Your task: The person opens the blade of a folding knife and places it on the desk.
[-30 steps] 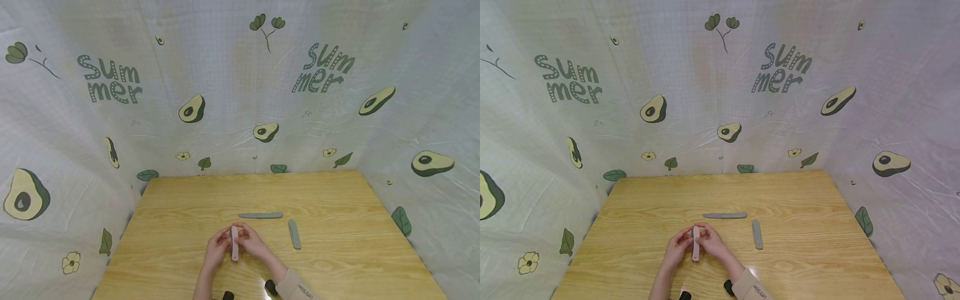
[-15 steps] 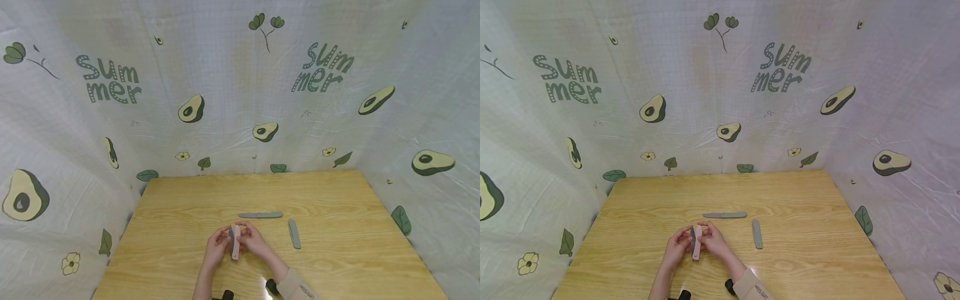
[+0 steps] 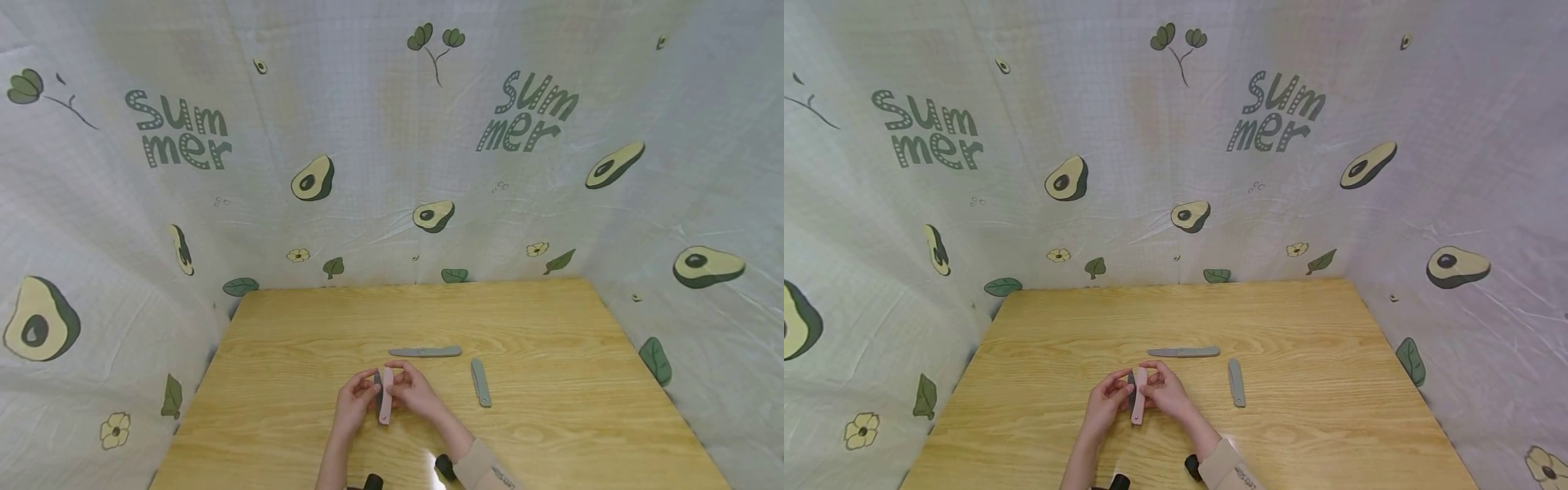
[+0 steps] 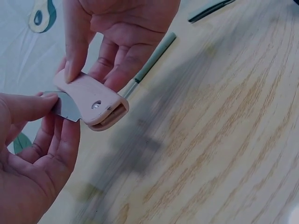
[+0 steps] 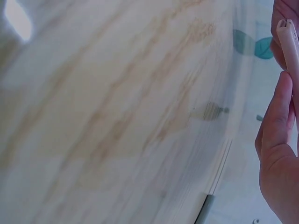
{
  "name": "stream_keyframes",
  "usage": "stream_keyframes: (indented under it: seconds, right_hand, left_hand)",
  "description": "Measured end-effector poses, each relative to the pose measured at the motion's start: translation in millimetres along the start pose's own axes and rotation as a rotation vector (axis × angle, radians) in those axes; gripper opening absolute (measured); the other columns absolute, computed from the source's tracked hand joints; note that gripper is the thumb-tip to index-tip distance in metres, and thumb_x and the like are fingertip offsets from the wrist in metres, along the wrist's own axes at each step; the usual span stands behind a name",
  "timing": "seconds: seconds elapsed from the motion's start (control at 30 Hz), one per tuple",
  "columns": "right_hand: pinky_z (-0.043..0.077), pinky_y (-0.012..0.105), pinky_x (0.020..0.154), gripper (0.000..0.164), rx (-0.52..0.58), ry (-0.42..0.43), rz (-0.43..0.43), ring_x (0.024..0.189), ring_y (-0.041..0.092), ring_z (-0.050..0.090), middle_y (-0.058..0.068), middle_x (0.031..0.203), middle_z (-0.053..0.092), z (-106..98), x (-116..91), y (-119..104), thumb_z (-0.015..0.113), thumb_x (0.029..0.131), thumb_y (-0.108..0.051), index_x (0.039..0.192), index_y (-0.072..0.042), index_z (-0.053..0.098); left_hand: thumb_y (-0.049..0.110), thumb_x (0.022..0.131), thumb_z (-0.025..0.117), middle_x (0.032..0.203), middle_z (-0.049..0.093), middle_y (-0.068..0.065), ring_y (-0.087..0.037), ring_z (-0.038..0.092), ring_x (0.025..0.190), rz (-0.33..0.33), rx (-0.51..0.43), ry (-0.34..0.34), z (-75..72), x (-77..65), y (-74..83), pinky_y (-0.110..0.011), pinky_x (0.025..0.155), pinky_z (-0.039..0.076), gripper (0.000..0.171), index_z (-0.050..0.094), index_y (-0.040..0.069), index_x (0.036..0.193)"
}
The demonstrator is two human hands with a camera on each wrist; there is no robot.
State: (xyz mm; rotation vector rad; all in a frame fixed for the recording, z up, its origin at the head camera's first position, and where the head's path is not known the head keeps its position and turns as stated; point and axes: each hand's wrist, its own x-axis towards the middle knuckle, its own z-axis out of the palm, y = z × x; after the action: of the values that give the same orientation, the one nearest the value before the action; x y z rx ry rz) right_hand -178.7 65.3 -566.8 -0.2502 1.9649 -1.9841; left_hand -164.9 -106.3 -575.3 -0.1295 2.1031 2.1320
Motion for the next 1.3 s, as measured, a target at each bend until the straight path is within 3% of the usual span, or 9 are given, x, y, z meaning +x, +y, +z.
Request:
stream_keyframes:
  seconds: [0.17,0.3,0.5,0.8,1.3]
  right_hand:
    - [0.060,0.046,0.075,0.049,-0.003,0.014,0.000,0.079,0.016,0.060,0.010,0.094,0.051,-2,2,11,0.059,0.092,0.000,0.138,0.000,0.045]
    - [0.061,0.043,0.074,0.050,0.014,0.014,-0.016,0.079,0.017,0.061,0.010,0.094,0.053,-4,1,14,0.061,0.090,-0.001,0.138,0.001,0.045]
    - [0.061,0.044,0.073,0.051,0.037,0.017,-0.019,0.077,0.015,0.063,0.007,0.090,0.055,-8,-1,16,0.064,0.089,-0.002,0.136,0.005,0.044]
    - [0.060,0.054,0.073,0.052,0.102,0.065,-0.010,0.075,0.021,0.066,0.009,0.087,0.061,-12,-3,13,0.063,0.088,0.002,0.134,0.008,0.041]
    - [0.062,0.042,0.076,0.052,0.257,0.179,-0.025,0.076,0.018,0.066,0.000,0.081,0.058,-19,-7,13,0.062,0.089,0.005,0.134,0.009,0.035]
  left_hand:
    - [0.000,0.092,0.063,0.090,0.055,-0.007,-0.013,0.058,0.078,0.024,-0.018,0.008,1.5,1.0,-4.0,-0.028,0.069,0.060,0.036,0.058,-0.008,0.126]
    - [0.002,0.091,0.065,0.090,0.055,-0.007,-0.013,0.058,0.078,0.043,-0.002,0.023,2.3,0.9,-6.6,-0.028,0.068,0.060,0.036,0.059,-0.006,0.126]
    - [0.002,0.092,0.064,0.091,0.054,-0.005,-0.013,0.056,0.079,0.013,0.022,0.030,1.3,1.5,-11.3,-0.030,0.066,0.058,0.036,0.058,-0.006,0.126]
    - [0.000,0.093,0.062,0.093,0.052,-0.006,-0.013,0.058,0.077,-0.011,-0.037,0.069,-1.1,-2.8,-5.1,-0.033,0.066,0.060,0.041,0.051,-0.009,0.131]
    - [-0.001,0.093,0.060,0.096,0.048,-0.007,-0.016,0.062,0.083,0.007,-0.146,0.152,0.9,-2.2,-1.1,-0.037,0.073,0.062,0.042,0.047,-0.009,0.132]
